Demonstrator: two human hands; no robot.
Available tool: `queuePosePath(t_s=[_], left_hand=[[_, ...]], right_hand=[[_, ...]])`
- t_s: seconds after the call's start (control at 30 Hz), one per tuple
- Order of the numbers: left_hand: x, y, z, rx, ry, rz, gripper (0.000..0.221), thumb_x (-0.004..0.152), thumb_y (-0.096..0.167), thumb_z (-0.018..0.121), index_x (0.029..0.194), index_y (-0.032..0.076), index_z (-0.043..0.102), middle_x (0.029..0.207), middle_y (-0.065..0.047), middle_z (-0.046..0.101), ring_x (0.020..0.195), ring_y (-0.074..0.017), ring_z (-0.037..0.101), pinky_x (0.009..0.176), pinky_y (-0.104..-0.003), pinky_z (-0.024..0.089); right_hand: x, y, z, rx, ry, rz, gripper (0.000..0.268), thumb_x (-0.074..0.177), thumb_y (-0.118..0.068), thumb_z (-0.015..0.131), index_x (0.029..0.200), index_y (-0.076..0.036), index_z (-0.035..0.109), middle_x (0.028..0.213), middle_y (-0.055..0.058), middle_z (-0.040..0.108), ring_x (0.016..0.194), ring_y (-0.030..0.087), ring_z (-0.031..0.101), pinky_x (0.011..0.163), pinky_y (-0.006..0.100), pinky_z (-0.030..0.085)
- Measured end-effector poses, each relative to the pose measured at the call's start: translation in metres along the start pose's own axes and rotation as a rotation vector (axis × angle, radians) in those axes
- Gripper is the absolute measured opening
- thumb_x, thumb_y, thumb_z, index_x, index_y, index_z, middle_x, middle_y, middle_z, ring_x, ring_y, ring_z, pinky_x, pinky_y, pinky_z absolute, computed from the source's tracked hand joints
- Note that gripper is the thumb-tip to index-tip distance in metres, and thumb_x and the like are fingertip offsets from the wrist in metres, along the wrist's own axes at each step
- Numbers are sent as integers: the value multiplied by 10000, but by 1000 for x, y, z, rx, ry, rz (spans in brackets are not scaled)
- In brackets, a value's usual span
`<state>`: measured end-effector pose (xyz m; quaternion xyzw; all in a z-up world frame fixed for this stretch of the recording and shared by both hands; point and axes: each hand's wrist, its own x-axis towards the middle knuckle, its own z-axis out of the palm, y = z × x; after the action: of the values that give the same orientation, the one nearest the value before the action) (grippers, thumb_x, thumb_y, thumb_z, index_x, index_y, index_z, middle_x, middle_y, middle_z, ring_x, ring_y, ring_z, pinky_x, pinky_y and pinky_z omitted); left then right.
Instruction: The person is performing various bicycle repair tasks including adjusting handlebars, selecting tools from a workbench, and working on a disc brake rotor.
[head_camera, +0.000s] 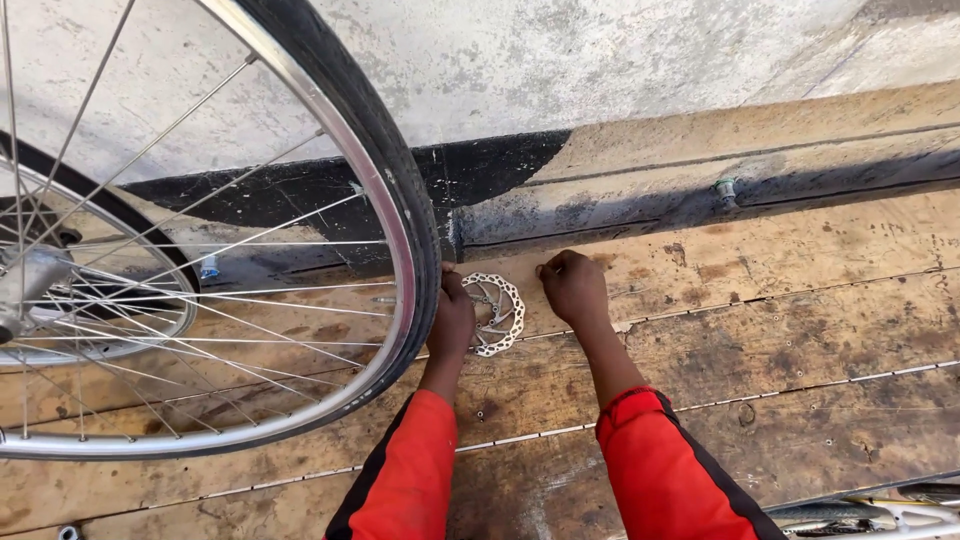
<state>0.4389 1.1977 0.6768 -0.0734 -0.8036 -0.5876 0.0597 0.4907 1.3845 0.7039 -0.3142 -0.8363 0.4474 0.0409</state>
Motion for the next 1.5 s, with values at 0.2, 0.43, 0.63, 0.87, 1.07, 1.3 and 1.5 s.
queuePosePath(t_s=[0.2, 0.43, 0.63, 0.87, 1.07, 1.3, 1.5], left_hand=[[-4, -21, 12, 160, 175, 161, 157, 920, 113, 517, 990, 65, 649, 931, -194, 592, 955, -423, 589, 916, -512, 443], [-18, -16, 7, 364, 85, -15, 191, 925, 210, 531, 1057, 93, 606, 913, -78, 597, 911, -345, 621, 873, -510, 484], [-27, -11, -1, 527, -16, -126, 434, 875, 366, 656, 1160, 41, 621, 1030, -157, 659, 1020, -408, 634, 835, -538, 527], [-22, 3, -14, 524, -69, -172, 690, 891, 586, 622, 1328, 54, 562, 1285, -194, 592, 1183, -413, 570, 990, -516, 474], [-45, 37, -53, 451, -159, -197, 538, 954, 539, 597, 1077, 30, 717, 879, -132, 719, 837, -343, 688, 683, -483, 550], [-56, 18, -51, 574, -108, -89, 306, 849, 352, 730, 937, 59, 739, 815, -134, 698, 850, -348, 682, 688, -477, 543], [-62, 28, -54, 49, -133, -280, 174, 967, 259, 622, 901, 101, 591, 695, -57, 570, 746, -255, 641, 646, -431, 509]], right_hand=[[2, -6, 9, -255, 60, -229, 142, 834, -120, 646, 834, 21, 661, 629, 197, 613, 555, 354, 636, 428, 405, 480], [-25, -29, -2, 646, -104, 311, 184, 788, -208, 530, 828, -37, 585, 622, 54, 417, 491, 146, 390, 378, 279, 308], [-36, -32, 4, -24, -79, 37, 300, 770, -311, 654, 824, -25, 728, 743, 224, 639, 805, 403, 637, 690, 454, 499], [-40, -24, 12, -190, -137, 28, 218, 762, -271, 644, 809, -87, 750, 785, 184, 700, 887, 396, 680, 760, 449, 526], [-59, -20, 1, -76, -330, -31, 190, 764, -184, 667, 808, -13, 739, 723, 207, 662, 792, 349, 656, 750, 422, 500], [-46, -22, 14, -334, -143, -146, 259, 828, -265, 624, 911, -52, 747, 791, 210, 696, 889, 434, 675, 765, 505, 534], [-53, -38, 33, -420, -118, -240, 220, 779, -200, 654, 840, 4, 710, 766, 258, 681, 824, 480, 677, 727, 542, 541]])
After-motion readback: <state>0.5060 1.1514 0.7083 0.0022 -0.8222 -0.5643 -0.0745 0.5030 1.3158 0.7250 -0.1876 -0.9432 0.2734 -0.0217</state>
